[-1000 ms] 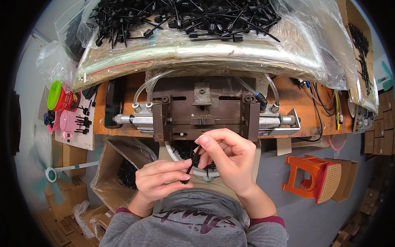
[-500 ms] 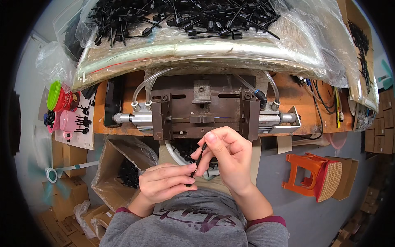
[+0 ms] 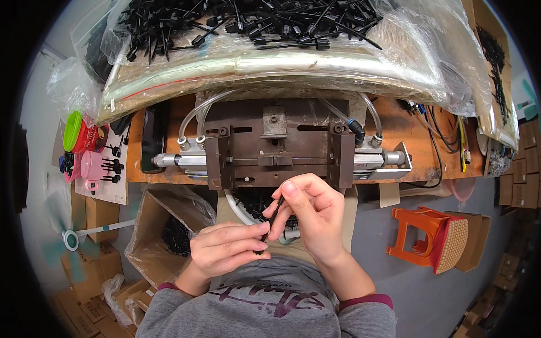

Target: Manually assembling or sorting small black plastic components using a workbench machine.

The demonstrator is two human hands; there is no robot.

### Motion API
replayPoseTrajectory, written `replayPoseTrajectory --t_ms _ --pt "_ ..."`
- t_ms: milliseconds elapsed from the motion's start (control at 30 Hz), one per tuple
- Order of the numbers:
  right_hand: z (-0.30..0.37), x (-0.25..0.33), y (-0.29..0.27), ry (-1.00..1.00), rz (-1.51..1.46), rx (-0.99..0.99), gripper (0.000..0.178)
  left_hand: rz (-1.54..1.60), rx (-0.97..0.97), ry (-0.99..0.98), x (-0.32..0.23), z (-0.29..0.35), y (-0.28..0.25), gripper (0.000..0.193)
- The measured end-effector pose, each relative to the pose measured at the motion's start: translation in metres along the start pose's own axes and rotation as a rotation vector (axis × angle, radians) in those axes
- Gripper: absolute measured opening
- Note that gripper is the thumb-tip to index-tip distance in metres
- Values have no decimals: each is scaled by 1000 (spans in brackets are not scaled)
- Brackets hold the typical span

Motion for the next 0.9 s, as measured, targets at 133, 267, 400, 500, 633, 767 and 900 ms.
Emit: replayPoseTrajectory --t_ms 133,267,400,500,633,767,900 --pt "2 -2 0 -11 37 -4 23 5 -1 -5 1 1 1 29" --pt "3 -1 1 -18 18 23 21 17 -2 -21 0 0 0 29" --pt "4 -2 2 -24 13 39 20 28 -5 -25 1 1 2 28" --pt "5 -3 2 -17 21 49 20 28 -1 -34 2 3 2 28" --pt "5 -5 1 -10 -1 50 19 36 3 -39 3 4 2 28" --pt "5 -8 -1 0 -42 57 18 27 -12 -37 4 5 3 29" --pt "6 -8 3 -8 -61 23 11 21 -19 -22 7 4 3 29"
Point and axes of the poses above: each hand's wrist, its own z-axis away from the middle knuckle, its own y-axis out of the palm, x = y × z, the point moved 2 cm from there along -z, towards the middle knuckle, and after that the axes turned 12 degrees about x, right-handed, at the moved point
